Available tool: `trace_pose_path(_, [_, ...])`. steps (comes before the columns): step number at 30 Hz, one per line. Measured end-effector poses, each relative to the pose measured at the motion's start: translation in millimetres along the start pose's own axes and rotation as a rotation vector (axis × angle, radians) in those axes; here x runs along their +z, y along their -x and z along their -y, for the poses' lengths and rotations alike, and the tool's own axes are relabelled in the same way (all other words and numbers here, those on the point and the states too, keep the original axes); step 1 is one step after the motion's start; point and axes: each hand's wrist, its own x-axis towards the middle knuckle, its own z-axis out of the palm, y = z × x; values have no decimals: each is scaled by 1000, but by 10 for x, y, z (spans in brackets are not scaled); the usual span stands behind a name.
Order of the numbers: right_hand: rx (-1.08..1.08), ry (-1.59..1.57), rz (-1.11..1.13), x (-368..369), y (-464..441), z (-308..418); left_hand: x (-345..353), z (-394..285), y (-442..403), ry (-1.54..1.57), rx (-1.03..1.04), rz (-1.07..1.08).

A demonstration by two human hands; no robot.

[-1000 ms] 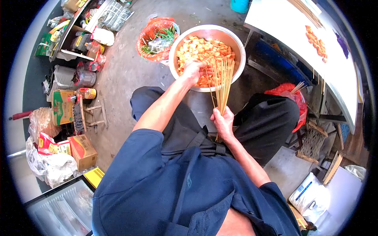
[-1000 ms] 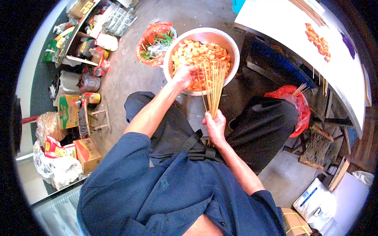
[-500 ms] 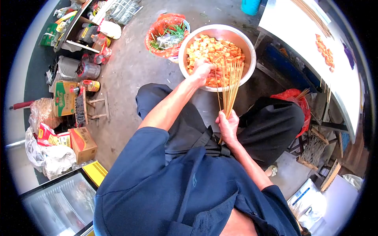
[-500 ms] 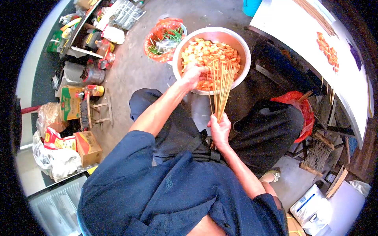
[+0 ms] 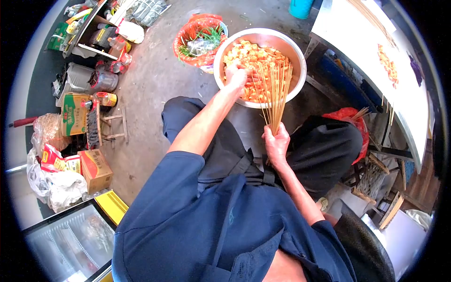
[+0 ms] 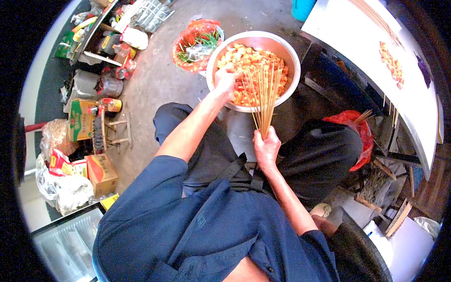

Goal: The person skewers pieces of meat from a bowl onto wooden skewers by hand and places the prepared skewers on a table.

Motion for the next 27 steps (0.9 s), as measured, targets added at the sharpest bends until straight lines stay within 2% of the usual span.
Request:
trace_pose_path(2, [22,-23,16,-5,4,4,-13,5,-29,-82,7,35])
trace_pose_path(6, [25,-28,4,-34,4,2,14,-51,36,1,3,58])
trace_pose_path(8, [12,-3,4,-32,-10,-10,9,-64,-16,18,-92,31])
trace_pose_path(14, [-18,-11,-4,-4,41,-101,21,15,2,-7,-158,74])
trace_pose_path(17, [44,-112,19,2,86,-111,-31,84,-38,30,-196,158])
trace_pose_path(21, [86,-291,101,22,116,-122,55,-14,86,-46,-158,131])
trace_pose_path(23, [118,-351,114,22,135,-102,-14,47,12,-29,-202,218])
trace_pose_path(27, [287,-376,150,-17,165,48,4,-9,102,-133,-206,160])
